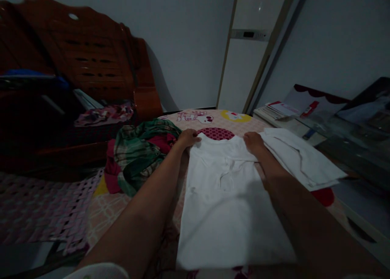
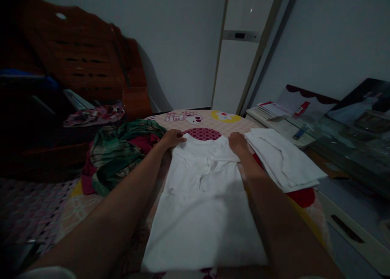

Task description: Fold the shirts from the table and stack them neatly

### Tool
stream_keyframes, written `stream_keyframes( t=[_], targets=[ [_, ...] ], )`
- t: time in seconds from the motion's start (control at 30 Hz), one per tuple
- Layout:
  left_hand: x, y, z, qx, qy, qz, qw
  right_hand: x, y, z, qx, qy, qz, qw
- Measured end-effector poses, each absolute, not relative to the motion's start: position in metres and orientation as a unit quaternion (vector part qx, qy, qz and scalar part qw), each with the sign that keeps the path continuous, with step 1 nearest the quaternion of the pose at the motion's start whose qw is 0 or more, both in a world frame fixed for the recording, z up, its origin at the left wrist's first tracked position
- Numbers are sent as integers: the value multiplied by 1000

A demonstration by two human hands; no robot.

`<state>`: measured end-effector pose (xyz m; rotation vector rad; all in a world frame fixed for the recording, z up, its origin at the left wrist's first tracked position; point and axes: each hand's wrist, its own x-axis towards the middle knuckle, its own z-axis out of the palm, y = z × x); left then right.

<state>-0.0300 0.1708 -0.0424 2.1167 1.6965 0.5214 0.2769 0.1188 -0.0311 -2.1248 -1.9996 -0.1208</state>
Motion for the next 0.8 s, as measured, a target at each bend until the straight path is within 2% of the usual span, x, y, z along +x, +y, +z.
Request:
stream_keyframes(
  t=[0.23, 0.4, 0.57, 0.7, 0.8],
  targets=[
    [-33, 174, -46, 701, 542, 295, 358, 270, 151, -37, -750, -655, 12, 94],
    [-29, 173, -41, 730, 573, 258, 270, 272, 156, -33, -752, -638, 63, 155],
    [-20, 167, -43, 727, 617, 271, 134, 271, 155, -44, -734, -634, 13, 244],
    [-16, 160, -50, 718, 654, 213, 106, 266, 152, -56, -740, -647, -33, 181],
    [-17, 159, -54, 714, 657, 219, 103, 265, 148, -52, -734, -660, -46, 152]
  ],
)
